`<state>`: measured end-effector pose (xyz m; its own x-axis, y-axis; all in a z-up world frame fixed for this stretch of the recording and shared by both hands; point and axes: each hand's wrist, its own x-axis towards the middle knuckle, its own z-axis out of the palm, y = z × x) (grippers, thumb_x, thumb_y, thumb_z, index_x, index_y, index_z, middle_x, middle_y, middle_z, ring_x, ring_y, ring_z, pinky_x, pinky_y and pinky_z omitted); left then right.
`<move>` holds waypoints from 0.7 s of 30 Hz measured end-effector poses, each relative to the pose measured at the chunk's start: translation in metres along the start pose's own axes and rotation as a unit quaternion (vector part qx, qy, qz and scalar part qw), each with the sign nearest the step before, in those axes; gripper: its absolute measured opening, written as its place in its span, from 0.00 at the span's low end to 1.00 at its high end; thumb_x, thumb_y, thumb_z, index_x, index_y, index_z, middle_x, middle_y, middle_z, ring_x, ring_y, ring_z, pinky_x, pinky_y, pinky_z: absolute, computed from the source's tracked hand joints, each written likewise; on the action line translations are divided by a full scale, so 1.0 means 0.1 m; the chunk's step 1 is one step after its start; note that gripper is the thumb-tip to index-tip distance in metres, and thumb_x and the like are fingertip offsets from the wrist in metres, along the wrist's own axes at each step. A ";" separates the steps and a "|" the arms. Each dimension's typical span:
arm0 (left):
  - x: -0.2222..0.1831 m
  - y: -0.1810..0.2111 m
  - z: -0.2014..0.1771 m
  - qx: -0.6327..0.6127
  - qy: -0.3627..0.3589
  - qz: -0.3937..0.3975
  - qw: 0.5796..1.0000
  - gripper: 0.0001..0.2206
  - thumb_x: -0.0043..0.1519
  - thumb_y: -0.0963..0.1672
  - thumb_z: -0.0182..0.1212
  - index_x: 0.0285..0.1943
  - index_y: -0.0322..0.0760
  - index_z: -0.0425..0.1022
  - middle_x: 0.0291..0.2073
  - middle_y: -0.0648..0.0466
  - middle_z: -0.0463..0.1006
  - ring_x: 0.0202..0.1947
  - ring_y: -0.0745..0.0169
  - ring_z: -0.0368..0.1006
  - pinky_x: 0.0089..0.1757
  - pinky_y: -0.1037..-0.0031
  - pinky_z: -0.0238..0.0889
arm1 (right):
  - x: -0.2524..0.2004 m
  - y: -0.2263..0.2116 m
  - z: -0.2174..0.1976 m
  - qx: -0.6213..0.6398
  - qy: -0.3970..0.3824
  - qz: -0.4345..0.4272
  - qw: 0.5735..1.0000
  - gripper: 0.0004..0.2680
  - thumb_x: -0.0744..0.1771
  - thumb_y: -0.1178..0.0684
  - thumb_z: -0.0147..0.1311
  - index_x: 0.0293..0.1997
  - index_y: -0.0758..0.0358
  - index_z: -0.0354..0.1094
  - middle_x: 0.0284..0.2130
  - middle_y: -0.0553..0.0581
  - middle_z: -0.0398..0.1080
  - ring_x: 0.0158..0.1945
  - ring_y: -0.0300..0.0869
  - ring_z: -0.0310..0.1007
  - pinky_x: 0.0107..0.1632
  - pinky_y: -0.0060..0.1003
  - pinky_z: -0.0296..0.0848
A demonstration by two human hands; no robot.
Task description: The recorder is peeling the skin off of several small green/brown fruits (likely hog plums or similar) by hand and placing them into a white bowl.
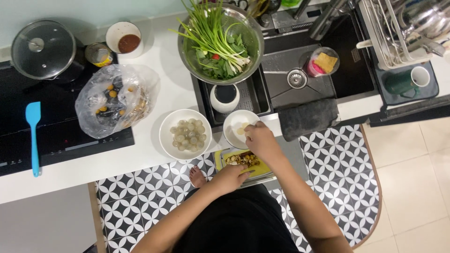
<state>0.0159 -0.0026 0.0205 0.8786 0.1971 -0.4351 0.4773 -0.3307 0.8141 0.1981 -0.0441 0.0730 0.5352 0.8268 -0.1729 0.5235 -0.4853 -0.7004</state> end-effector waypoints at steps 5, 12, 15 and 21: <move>-0.15 0.03 -0.05 0.011 0.029 0.025 0.999 0.18 0.65 0.49 0.56 0.54 0.31 0.78 0.37 0.36 0.81 0.40 0.36 0.77 0.45 0.56 0.69 | 0.20 0.16 0.42 -0.203 0.012 -0.086 0.975 0.12 0.61 0.66 0.55 0.48 0.74 0.71 0.38 0.73 0.71 0.42 0.62 0.76 0.44 0.47 0.77; -0.24 -0.02 -0.08 0.007 0.010 -0.003 1.000 0.17 0.66 0.49 0.56 0.55 0.32 0.77 0.39 0.35 0.80 0.42 0.33 0.76 0.47 0.55 0.68 | 0.37 -0.63 0.67 -0.067 -0.032 -0.213 0.974 0.05 0.64 0.64 0.52 0.41 0.66 0.70 0.39 0.67 0.74 0.47 0.59 0.75 0.50 0.50 0.76; -0.30 0.18 -0.24 0.028 -0.029 -0.032 0.999 0.14 0.66 0.46 0.58 0.54 0.32 0.77 0.43 0.34 0.80 0.47 0.35 0.76 0.50 0.56 0.66 | 0.52 -0.91 1.06 -0.055 -0.047 -0.308 0.949 0.10 0.62 0.63 0.55 0.47 0.65 0.71 0.40 0.68 0.74 0.46 0.61 0.75 0.48 0.49 0.75; -0.38 0.35 -0.41 -0.144 0.031 0.146 0.978 0.14 0.61 0.39 0.57 0.56 0.30 0.74 0.52 0.41 0.79 0.54 0.48 0.76 0.53 0.65 0.66 | 0.51 -1.20 1.48 -0.275 -0.073 -0.172 0.943 0.18 0.58 0.53 0.66 0.47 0.71 0.66 0.35 0.69 0.74 0.43 0.60 0.75 0.49 0.49 0.74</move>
<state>-0.0013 0.0161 0.0817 0.9700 0.1904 -0.1510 0.1739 -0.1102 0.9786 0.0647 0.0984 0.0455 0.1954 0.9730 -0.1229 0.9356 -0.2225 -0.2742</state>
